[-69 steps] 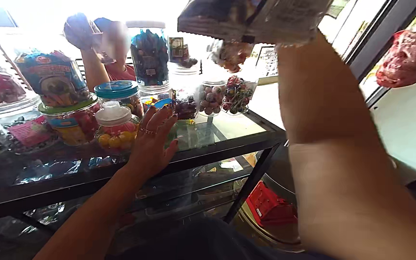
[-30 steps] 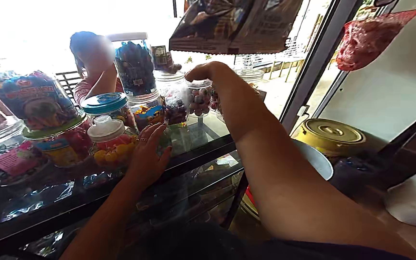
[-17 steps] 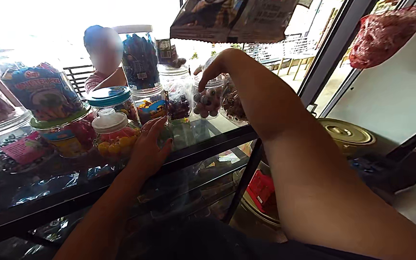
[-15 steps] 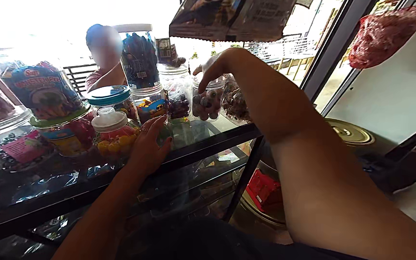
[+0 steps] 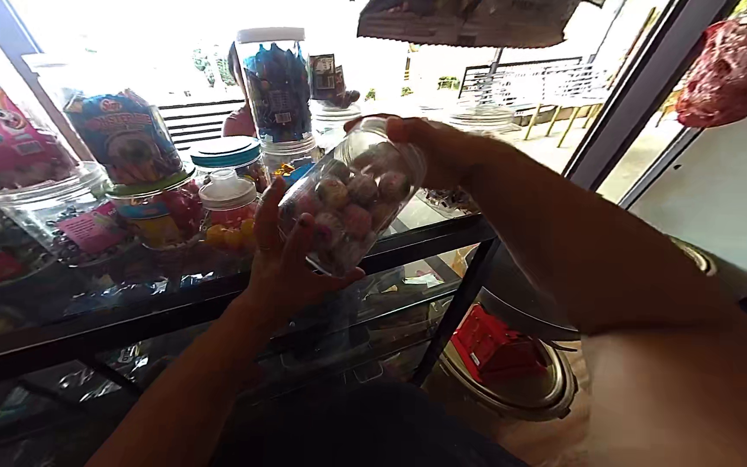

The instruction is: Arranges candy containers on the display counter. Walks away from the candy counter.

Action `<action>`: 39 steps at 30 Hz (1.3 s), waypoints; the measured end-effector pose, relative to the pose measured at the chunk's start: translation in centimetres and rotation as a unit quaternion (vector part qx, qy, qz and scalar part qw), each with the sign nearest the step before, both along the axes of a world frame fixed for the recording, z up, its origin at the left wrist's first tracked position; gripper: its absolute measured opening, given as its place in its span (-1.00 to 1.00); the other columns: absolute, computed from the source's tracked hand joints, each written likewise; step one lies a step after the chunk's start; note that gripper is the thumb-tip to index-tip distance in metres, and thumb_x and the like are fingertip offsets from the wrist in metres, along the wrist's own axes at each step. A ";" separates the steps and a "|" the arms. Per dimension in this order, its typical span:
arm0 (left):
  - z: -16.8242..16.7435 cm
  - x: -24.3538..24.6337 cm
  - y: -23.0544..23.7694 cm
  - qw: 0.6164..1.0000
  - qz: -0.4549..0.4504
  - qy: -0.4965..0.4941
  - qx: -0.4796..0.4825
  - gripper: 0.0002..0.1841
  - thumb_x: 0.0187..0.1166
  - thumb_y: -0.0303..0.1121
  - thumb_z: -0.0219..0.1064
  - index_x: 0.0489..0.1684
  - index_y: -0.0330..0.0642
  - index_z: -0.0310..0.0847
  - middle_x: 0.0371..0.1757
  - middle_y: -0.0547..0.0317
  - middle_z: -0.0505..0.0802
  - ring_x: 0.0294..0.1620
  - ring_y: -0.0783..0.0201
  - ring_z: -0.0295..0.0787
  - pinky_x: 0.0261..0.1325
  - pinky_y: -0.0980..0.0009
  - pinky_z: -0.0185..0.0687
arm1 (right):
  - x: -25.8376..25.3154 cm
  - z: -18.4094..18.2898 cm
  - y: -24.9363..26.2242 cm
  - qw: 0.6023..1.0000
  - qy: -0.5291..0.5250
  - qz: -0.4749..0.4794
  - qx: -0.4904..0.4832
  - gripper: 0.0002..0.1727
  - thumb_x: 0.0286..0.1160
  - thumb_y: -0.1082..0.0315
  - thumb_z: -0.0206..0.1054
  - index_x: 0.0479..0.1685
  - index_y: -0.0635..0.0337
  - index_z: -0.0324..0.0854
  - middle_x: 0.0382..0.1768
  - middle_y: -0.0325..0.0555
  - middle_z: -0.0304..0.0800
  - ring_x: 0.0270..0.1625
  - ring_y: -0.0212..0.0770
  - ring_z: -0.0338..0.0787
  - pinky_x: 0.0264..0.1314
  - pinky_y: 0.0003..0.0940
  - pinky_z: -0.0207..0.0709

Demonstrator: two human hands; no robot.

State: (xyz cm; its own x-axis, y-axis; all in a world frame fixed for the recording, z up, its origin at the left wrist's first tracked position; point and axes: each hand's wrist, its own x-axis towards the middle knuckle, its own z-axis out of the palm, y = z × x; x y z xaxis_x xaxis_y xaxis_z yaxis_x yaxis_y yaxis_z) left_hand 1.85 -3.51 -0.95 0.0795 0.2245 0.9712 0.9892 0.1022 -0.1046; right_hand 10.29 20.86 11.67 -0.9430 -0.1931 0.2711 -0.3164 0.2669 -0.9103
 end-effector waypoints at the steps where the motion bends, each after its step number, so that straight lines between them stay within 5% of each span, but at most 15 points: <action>1: 0.3 -0.1 -0.6 1.000 -0.002 0.016 0.010 0.09 0.28 0.30 0.56 0.85 0.34 -0.08 0.80 -0.01 0.16 0.79 0.23 0.16 0.76 0.25 0.12 | 0.1 -0.8 -0.8 1.000 -0.016 0.003 -0.024 -0.33 0.67 -0.27 0.01 0.55 -0.01 0.32 -0.02 -0.33 0.84 0.00 -0.40 0.86 0.08 -0.39 0.79; 4: 0.3 0.5 -2.9 0.995 -0.069 -0.074 0.007 0.01 0.31 0.18 0.58 0.77 0.14 0.05 0.70 0.07 0.32 0.70 0.33 0.28 0.68 0.31 0.27 | 0.7 -1.9 -3.0 0.999 -0.003 -0.014 -0.040 -0.20 0.58 -0.36 0.10 0.65 -0.02 0.29 0.05 -0.28 0.82 0.06 -0.37 0.84 0.12 -0.36 0.79; 6: 0.1 1.7 -3.9 0.945 -0.171 -0.276 0.039 0.07 0.38 0.25 0.50 0.81 -0.04 -0.07 0.57 0.30 0.54 0.42 0.55 0.61 0.38 0.48 0.67 | 1.3 -1.6 -4.4 0.993 0.105 -0.012 0.054 0.06 0.33 -0.47 0.32 0.75 0.00 0.17 0.17 -0.35 0.77 0.13 -0.48 0.80 0.17 -0.47 0.75; 8: 0.2 2.8 -4.8 0.812 -0.319 -0.483 0.071 0.08 0.21 0.37 0.53 0.75 0.22 -0.01 0.32 0.47 0.72 0.13 0.45 0.82 0.03 0.37 0.88 | 2.2 -0.9 -5.5 0.959 0.221 -0.017 0.175 0.14 0.31 -0.48 0.35 0.79 0.15 0.17 0.34 -0.29 0.70 0.24 -0.53 0.76 0.20 -0.51 0.75; 10: 0.6 3.7 -6.1 0.647 -0.446 -0.616 0.060 -0.16 0.16 0.45 0.48 0.43 0.21 0.47 0.09 0.21 0.89 -0.06 0.19 0.93 -0.20 0.25 0.92 | 3.1 -0.2 -6.0 0.919 0.303 -0.004 0.251 0.11 0.25 -0.40 0.44 0.77 0.12 0.24 0.52 -0.25 0.54 0.30 -0.56 0.70 0.11 -0.60 0.75; 13: 0.0 4.1 -8.0 0.439 -0.557 -0.705 -0.003 -0.13 0.26 0.55 0.30 0.32 -0.02 0.63 0.15 -0.13 0.86 0.04 -0.03 0.91 -0.21 0.19 0.90 | 3.6 1.3 -5.3 0.905 0.361 0.044 0.220 0.18 0.24 -0.43 0.45 0.76 0.23 0.16 0.65 -0.14 0.43 0.62 -0.26 0.51 0.49 -0.28 0.63; 15: -1.0 4.3 -8.8 0.373 -0.595 -0.711 -0.004 -0.12 0.25 0.52 0.34 0.32 -0.06 0.64 0.19 -0.18 0.84 0.12 -0.09 0.90 -0.14 0.17 0.90 | 3.4 1.2 -4.1 0.929 0.302 0.006 0.214 0.22 0.26 -0.44 0.44 0.83 0.17 0.02 0.60 -0.16 0.45 0.60 -0.26 0.51 0.53 -0.22 0.61; 17: -1.7 4.5 -9.7 0.354 -0.611 -0.708 0.010 -0.14 0.26 0.49 0.37 0.34 -0.05 0.62 0.21 -0.19 0.83 0.15 -0.11 0.88 -0.12 0.16 0.90 | 2.4 -1.0 -2.7 0.931 0.164 -0.099 0.309 0.14 0.29 -0.38 0.40 0.87 0.02 0.08 0.45 -0.17 0.63 0.40 -0.31 0.67 0.37 -0.23 0.66; 20: -2.1 4.7 -10.6 0.361 -0.605 -0.709 0.037 -0.13 0.25 0.49 0.38 0.33 -0.07 0.60 0.20 -0.21 0.83 0.12 -0.12 0.89 -0.15 0.15 0.90 | -0.7 -5.7 -1.1 0.899 -0.028 -0.184 0.396 -0.01 0.37 -0.07 0.57 0.86 -0.11 0.17 0.49 0.23 0.62 0.42 0.27 0.68 0.39 0.42 0.48; 24: -2.6 5.3 -11.4 0.387 -0.580 -0.714 0.065 -0.13 0.29 0.50 0.33 0.35 -0.08 0.57 0.22 -0.19 0.82 0.12 -0.11 0.89 -0.15 0.15 0.90 | -1.7 -7.3 -0.8 0.883 -0.005 -0.222 0.413 -0.10 0.52 -0.10 0.47 0.84 -0.01 0.20 0.54 0.34 0.53 0.47 0.43 0.59 0.40 0.53 0.38; 26: -2.5 5.6 -11.5 0.399 -0.568 -0.716 0.069 -0.12 0.29 0.51 0.32 0.33 -0.08 0.57 0.20 -0.17 0.83 0.11 -0.09 0.89 -0.15 0.15 0.90 | 0.1 -5.1 -3.3 0.896 0.119 -0.234 0.360 -0.32 0.60 -0.02 0.39 0.62 0.15 0.49 0.49 0.20 0.64 0.46 0.17 0.68 0.46 0.27 0.49; 28: -2.3 5.8 -11.5 0.414 -0.552 -0.721 0.069 -0.13 0.30 0.52 0.31 0.31 -0.09 0.57 0.16 -0.13 0.84 0.08 -0.05 0.90 -0.14 0.17 0.90 | 2.2 -2.3 -7.0 0.896 0.235 -0.196 0.321 -0.61 0.59 0.05 0.36 0.20 0.11 0.71 0.12 -0.23 0.85 0.13 -0.44 0.82 0.24 -0.39 0.71; 30: -2.3 6.1 -11.3 0.425 -0.542 -0.722 0.069 -0.15 0.31 0.50 0.31 0.30 -0.10 0.59 0.14 -0.12 0.85 0.04 -0.02 0.91 -0.14 0.20 0.90 | 3.3 -0.2 -10.3 0.907 0.251 -0.072 0.329 -0.85 0.50 0.21 0.43 -0.06 -0.03 0.76 -0.17 -0.52 0.87 -0.14 -0.71 0.79 -0.01 -0.73 0.70; 36: -2.6 6.7 -12.6 0.444 -0.501 -0.737 0.096 -0.14 0.37 0.55 0.17 0.31 -0.06 0.53 0.12 -0.08 0.84 -0.01 0.04 0.91 -0.19 0.20 0.89 | 0.7 2.2 -15.1 0.867 0.096 0.152 0.464 -0.55 0.28 0.15 0.61 0.24 -0.22 0.80 -0.03 -0.49 0.91 -0.03 -0.64 0.83 -0.03 -0.62 0.74; 39: -3.0 6.8 -14.0 0.430 -0.521 -0.728 0.118 -0.17 0.43 0.51 0.14 0.29 -0.09 0.56 0.12 -0.13 0.84 -0.01 -0.01 0.92 -0.21 0.19 0.89 | 0.3 1.5 -16.8 0.865 0.159 0.170 0.445 -0.64 0.25 0.19 0.62 0.10 -0.14 0.87 0.09 -0.41 0.84 0.07 -0.60 0.78 -0.01 -0.65 0.70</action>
